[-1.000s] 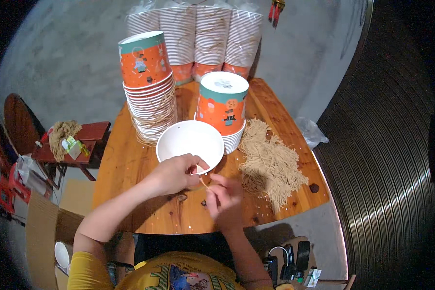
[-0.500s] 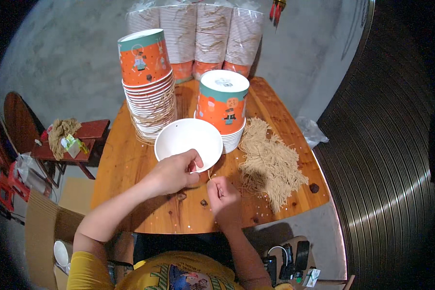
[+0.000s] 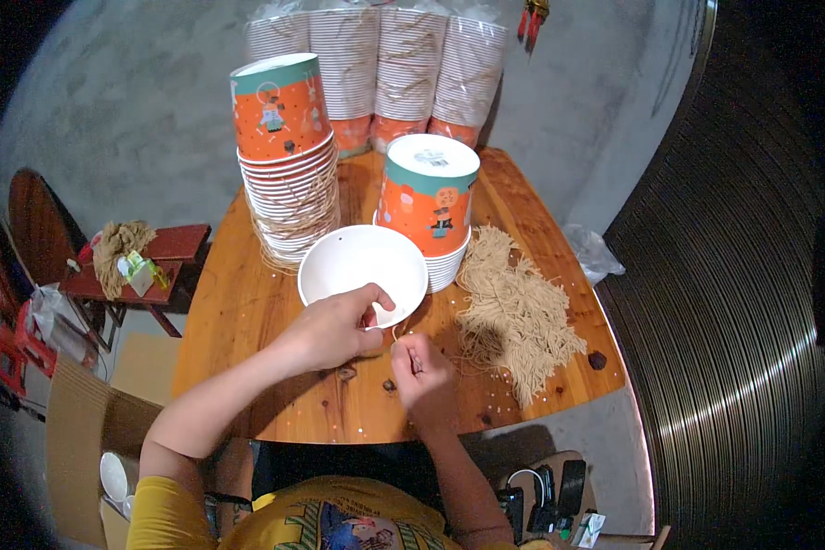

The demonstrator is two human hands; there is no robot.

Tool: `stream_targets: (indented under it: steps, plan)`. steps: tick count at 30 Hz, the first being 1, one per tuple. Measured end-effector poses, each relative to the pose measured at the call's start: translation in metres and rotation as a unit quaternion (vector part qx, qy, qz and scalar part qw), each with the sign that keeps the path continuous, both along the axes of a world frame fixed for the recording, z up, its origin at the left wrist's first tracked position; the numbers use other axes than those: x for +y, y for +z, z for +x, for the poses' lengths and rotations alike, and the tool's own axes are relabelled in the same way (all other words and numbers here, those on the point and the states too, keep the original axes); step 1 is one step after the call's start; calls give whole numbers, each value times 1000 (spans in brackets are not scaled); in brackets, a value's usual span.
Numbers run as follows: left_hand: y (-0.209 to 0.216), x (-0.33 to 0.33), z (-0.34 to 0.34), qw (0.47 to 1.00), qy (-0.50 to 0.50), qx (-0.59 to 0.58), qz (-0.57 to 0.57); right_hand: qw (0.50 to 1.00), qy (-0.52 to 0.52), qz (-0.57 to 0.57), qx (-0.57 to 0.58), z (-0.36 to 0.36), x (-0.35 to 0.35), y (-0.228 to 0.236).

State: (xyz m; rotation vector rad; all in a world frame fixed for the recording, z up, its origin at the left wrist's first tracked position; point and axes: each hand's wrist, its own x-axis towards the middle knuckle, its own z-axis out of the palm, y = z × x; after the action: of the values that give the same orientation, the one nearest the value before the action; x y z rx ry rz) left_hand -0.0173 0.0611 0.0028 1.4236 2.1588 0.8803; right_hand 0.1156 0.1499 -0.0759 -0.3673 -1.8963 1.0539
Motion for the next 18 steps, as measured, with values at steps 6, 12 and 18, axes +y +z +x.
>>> stream_targets:
  steps: [6, 12, 18]
  plan:
    - [5, -1, 3, 1000, -1, -9, 2, 1000, 5, 0, -12, 4, 0, -5]
    - [2, -1, 6, 985, -66, 82, 140, 997, -7, -59, -51, 10, -3, 5]
    - [0, -9, 18, 928, -138, 296, 179, 993, 7, -84, -81, 18, -5, 4]
